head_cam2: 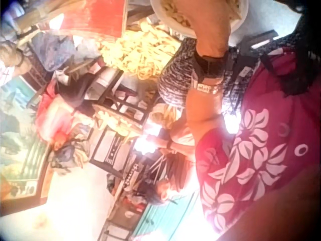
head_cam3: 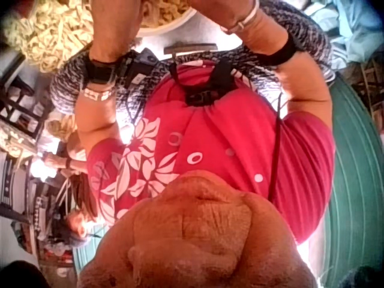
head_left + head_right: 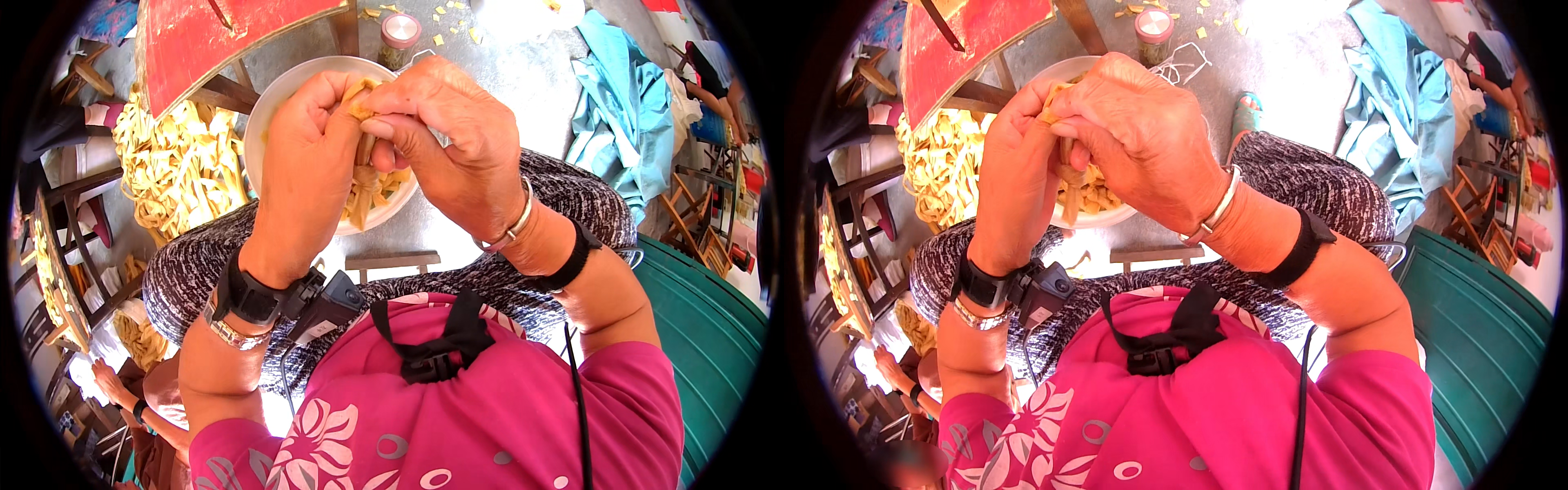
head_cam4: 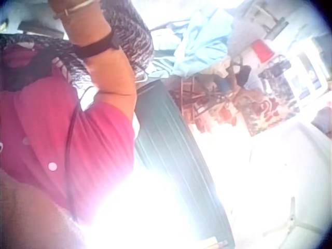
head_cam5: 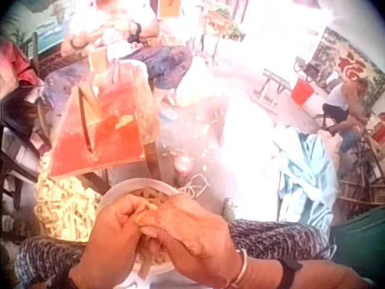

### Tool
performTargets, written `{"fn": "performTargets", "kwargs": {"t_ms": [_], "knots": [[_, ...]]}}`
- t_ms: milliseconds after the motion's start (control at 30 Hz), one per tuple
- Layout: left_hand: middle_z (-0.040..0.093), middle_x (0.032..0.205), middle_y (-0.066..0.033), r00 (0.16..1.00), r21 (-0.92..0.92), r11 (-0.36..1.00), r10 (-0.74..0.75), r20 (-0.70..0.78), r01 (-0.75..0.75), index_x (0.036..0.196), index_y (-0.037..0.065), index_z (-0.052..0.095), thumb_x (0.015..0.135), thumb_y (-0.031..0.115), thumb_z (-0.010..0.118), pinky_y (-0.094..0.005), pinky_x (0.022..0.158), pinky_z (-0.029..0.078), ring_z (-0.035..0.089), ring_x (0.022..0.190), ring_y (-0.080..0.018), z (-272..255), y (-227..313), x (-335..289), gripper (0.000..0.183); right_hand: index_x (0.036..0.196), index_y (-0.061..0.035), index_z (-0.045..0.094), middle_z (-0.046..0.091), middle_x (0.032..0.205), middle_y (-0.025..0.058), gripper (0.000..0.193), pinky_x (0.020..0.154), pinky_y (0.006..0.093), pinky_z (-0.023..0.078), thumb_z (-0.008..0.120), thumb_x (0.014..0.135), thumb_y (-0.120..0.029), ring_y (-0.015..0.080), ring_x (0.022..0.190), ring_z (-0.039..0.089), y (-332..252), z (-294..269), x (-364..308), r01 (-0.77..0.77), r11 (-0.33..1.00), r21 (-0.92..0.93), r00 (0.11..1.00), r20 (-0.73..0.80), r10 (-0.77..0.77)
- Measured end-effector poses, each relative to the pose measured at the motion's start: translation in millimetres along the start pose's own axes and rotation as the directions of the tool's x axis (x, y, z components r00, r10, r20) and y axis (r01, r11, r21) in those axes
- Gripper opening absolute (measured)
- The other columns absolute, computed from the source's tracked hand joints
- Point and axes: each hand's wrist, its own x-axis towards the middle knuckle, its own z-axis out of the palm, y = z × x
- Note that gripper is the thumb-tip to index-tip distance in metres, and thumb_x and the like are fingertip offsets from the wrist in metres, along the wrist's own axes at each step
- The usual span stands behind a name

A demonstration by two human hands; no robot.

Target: The person manipulates thin strips of plant material by hand, twisting and knotting them into small bundles and dropping the finished bundles into a plastic bucket.

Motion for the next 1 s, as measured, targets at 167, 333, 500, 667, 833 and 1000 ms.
{"fn": "performTargets", "kwargs": {"t_ms": [167,333,500,667,833,1000], "knots": [[0.058,0.082,-0.0015,0.998,0.146,0.988,0.055,-0.036,-0.049,0.102,0.0,0.053,0.089,0.005,0.045,-0.0192,0.063,0.042,0.053,0.069,-0.0062,2,1,-2,0.016,0.084,-0.0032,0.061,0.056,0.071,0.0071,0.009,0.056,0.0289,0.045,0.062,0.077,0.001,0.0206,0.065,0.055,9,1,0,0.015,0.998,-0.058,1.0,-0.019,-0.016],[0.059,0.086,-0.0024,0.993,0.222,0.97,0.111,-0.041,-0.099,0.102,0.0,0.053,0.088,0.003,0.045,-0.0193,0.063,0.043,0.055,0.074,-0.0053,7,-1,-3,0.016,0.087,-0.0023,0.057,0.057,0.069,0.0068,0.012,0.055,0.0264,0.046,0.063,0.077,-0.001,0.0157,0.062,0.056,3,-1,2,-0.242,0.965,0.099,0.969,-0.015,0.245],[0.059,0.088,-0.0104,0.983,0.253,0.951,0.186,-0.006,-0.178,0.097,-0.005,0.048,0.087,-0.003,0.045,-0.0231,0.067,0.051,0.062,0.074,-0.0136,9,2,-4,0.011,0.097,-0.0011,0.053,0.057,0.072,0.0008,0.023,0.056,0.0193,0.046,0.068,0.08,-0.005,0.0053,0.063,0.055,11,-10,6,-0.512,0.749,0.421,0.857,0.192,0.478],[0.059,0.086,-0.0096,0.968,0.312,0.921,0.252,-0.014,-0.235,0.096,-0.003,0.046,0.086,-0.006,0.045,-0.0225,0.064,0.051,0.062,0.073,-0.0132,12,-2,-6,0.01,0.094,-0.0015,0.056,0.057,0.069,-0.0009,0.016,0.055,0.0189,0.045,0.065,0.081,-0.004,0.0048,0.06,0.055,12,-13,7,-0.647,0.63,0.43,0.762,0.344,0.548],[0.058,0.085,-0.0094,0.945,0.373,0.877,0.326,-0.002,-0.302,0.099,-0.002,0.042,0.083,-0.01,0.047,-0.0215,0.065,0.051,0.062,0.074,-0.0125,13,-4,-4,0.019,0.088,-0.0016,0.055,0.055,0.068,-0.0019,0.012,0.053,0.0176,0.044,0.064,0.08,-0.003,0.0027,0.06,0.053,13,-6,4,-0.61,0.7,0.372,0.791,0.244,0.56],[0.058,0.086,-0.0091,0.949,0.339,0.902,0.307,-0.066,-0.268,0.101,0.0,0.039,0.081,-0.01,0.05,-0.0212,0.064,0.05,0.062,0.076,-0.0115,17,-12,-3,0.025,0.085,-0.0026,0.052,0.053,0.066,-0.0031,0.012,0.05,0.0169,0.043,0.063,0.08,-0.005,0.0016,0.06,0.052,17,1,0,-0.56,0.762,0.325,0.824,0.124,0.552]]}}
